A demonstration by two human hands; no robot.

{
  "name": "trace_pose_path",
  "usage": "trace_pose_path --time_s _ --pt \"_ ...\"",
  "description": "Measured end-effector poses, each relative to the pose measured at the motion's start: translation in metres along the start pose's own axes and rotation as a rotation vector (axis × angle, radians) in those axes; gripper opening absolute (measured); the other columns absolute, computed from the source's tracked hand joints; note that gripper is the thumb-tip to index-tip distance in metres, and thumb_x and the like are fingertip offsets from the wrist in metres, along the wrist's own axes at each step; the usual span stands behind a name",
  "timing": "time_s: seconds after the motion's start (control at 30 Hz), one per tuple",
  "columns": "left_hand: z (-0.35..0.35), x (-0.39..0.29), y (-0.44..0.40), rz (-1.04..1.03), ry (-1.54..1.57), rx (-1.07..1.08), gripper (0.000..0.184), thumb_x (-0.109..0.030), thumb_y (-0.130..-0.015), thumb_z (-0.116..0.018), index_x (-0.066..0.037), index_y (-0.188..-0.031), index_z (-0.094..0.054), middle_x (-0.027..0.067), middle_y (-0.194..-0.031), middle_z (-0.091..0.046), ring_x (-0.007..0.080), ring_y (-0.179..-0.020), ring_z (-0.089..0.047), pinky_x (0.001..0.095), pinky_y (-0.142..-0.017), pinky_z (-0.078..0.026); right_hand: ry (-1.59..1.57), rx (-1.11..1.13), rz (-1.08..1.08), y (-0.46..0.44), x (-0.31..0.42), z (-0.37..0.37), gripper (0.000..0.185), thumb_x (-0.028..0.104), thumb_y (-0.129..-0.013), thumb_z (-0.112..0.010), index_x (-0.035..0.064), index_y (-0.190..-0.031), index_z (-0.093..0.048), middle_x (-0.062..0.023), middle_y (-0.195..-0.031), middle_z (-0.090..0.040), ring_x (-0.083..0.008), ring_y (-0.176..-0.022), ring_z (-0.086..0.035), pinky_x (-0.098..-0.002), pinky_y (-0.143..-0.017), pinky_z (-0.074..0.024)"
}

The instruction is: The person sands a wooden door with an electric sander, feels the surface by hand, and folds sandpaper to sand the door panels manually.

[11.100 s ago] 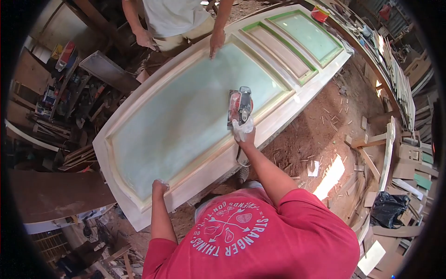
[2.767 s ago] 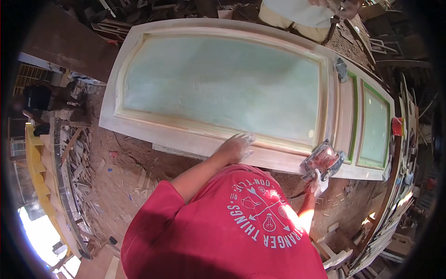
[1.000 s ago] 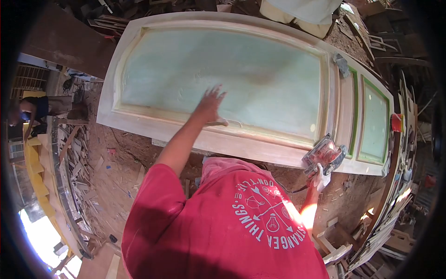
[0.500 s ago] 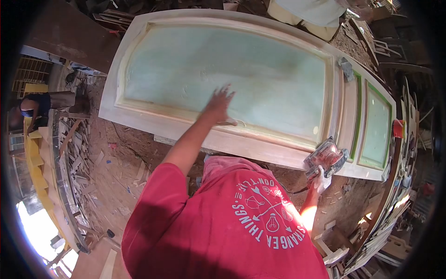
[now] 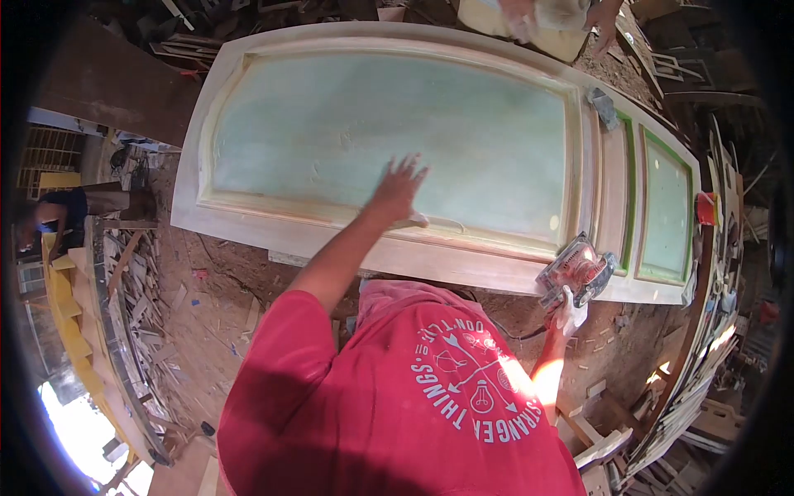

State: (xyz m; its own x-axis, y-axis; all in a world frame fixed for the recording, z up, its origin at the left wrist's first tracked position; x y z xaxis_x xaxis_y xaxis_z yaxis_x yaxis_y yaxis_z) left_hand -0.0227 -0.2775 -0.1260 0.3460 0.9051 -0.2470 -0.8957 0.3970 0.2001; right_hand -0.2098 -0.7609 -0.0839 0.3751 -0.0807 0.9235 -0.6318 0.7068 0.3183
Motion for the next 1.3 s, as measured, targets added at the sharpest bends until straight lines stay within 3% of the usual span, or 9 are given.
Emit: trace_pose_path --time_s 0.17,0.3,0.47,0.57,0.67,0.77,0.87,1.07,1.3 --pt "0.012 0.073 0.054 0.142 -0.045 -0.027 0.14 -0.076 -0.061 -0.092 -0.008 -0.171 -0.036 0.0243 -0.179 -0.026 0.0389 -0.169 -0.017 0.062 -0.137 -0.01 0.036 -0.007 -0.016 0.006 0.008 -0.004 0.039 0.015 -0.092 -0.082 0.0042 -0.124 -0.062 -0.0033 -0.068 -0.058 -0.0143 -0.049 -0.055 -0.0308 -0.043 -0.0435" --pt "0.006 0.088 0.069 0.224 -0.006 -0.045 0.14 -0.075 -0.063 -0.092 -0.009 -0.172 -0.033 0.0238 -0.179 -0.024 0.0387 -0.169 -0.016 0.0609 -0.137 -0.009 0.008 0.002 0.004 -0.005 -0.007 0.002 0.035 0.016 -0.092 -0.082 0.0042 -0.119 -0.063 -0.0038 -0.066 -0.057 -0.0155 -0.048 -0.054 -0.0312 -0.044 -0.0435" --pt "-0.005 0.055 0.044 0.137 0.027 -0.061 0.14 -0.076 -0.066 -0.09 -0.009 -0.173 -0.029 0.0227 -0.18 -0.022 0.0382 -0.17 -0.014 0.0627 -0.137 -0.007 0.068 -0.012 0.165 -0.003 0.003 -0.002 0.028 0.017 -0.092 -0.082 0.0045 -0.109 -0.063 -0.0036 -0.064 -0.055 -0.0167 -0.046 -0.053 -0.0321 -0.043 -0.0418" --pt "-0.01 0.014 0.022 0.073 0.032 -0.071 0.138 -0.077 -0.069 -0.088 -0.009 -0.173 -0.028 0.0224 -0.181 -0.021 0.038 -0.17 -0.014 0.0644 -0.136 -0.006 -0.015 0.011 0.103 -0.008 -0.006 0.0 0.029 0.018 -0.092 -0.082 0.0037 -0.108 -0.063 -0.0041 -0.064 -0.056 -0.0173 -0.046 -0.053 -0.0333 -0.042 -0.042" --pt "-0.013 -0.024 0.001 0.035 -0.041 -0.043 0.135 -0.078 -0.07 -0.086 -0.009 -0.173 -0.03 0.0222 -0.18 -0.023 0.0381 -0.17 -0.015 0.0651 -0.136 -0.006 -0.012 -0.012 -0.071 -0.005 -0.003 0.001 0.036 0.004 -0.093 -0.08 0.0025 -0.124 -0.062 -0.0039 -0.073 -0.062 -0.0134 -0.049 -0.054 -0.0293 -0.043 -0.0421" --pt "-0.018 -0.025 -0.001 0.004 -0.003 -0.097 0.137 -0.071 -0.065 -0.093 -0.009 -0.172 -0.032 0.0212 -0.18 -0.022 0.0388 -0.17 -0.015 0.0655 -0.136 -0.005 -0.021 0.033 -0.027 -0.008 -0.006 0.004 0.037 0.006 -0.093 -0.08 0.0027 -0.124 -0.061 -0.0037 -0.071 -0.061 -0.0131 -0.048 -0.053 -0.0292 -0.042 -0.0417" --pt "-0.015 0.008 0.017 0.075 -0.046 -0.041 0.137 -0.077 -0.069 -0.087 -0.01 -0.173 -0.03 0.0206 -0.18 -0.023 0.0372 -0.17 -0.014 0.0655 -0.136 -0.004 -0.057 0.026 -0.003 -0.01 -0.011 0.005 0.029 0.012 -0.091 -0.083 0.0072 -0.11 -0.061 -0.0032 -0.063 -0.057 -0.0157 -0.044 -0.052 -0.0316 -0.04 -0.0403" --pt "-0.005 0.081 0.072 0.296 -0.047 -0.065 0.14 -0.077 -0.062 -0.09 -0.011 -0.172 -0.033 0.0217 -0.179 -0.024 0.0394 -0.169 -0.014 0.0677 -0.135 -0.004 -0.061 0.024 -0.011 -0.004 -0.004 0.0 0.031 0.011 -0.092 -0.082 0.0086 -0.114 -0.06 -0.0026 -0.063 -0.057 -0.0147 -0.044 -0.053 -0.0305 -0.039 -0.0399" --pt "0.003 0.121 0.113 0.506 -0.036 -0.167 0.142 -0.067 -0.058 -0.097 -0.01 -0.172 -0.033 0.0229 -0.178 -0.027 0.0403 -0.168 -0.018 0.0677 -0.135 -0.006 -0.013 0.036 -0.04 -0.014 -0.014 0.006 0.032 0.017 -0.093 -0.082 0.0095 -0.114 -0.06 -0.003 -0.063 -0.056 -0.0145 -0.043 -0.051 -0.0297 -0.038 -0.038"
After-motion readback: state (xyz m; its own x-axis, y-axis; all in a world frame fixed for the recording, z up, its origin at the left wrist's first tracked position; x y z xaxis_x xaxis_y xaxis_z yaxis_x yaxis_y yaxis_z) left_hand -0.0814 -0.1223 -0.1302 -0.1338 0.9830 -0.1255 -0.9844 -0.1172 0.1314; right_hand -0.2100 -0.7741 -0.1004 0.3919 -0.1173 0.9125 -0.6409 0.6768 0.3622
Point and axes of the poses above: each hand's wrist, its own y-axis away from the middle knuckle, its own z-axis out of the back of the hand, x = y × z, the point moved 4 cm from there along -y, towards the middle knuckle
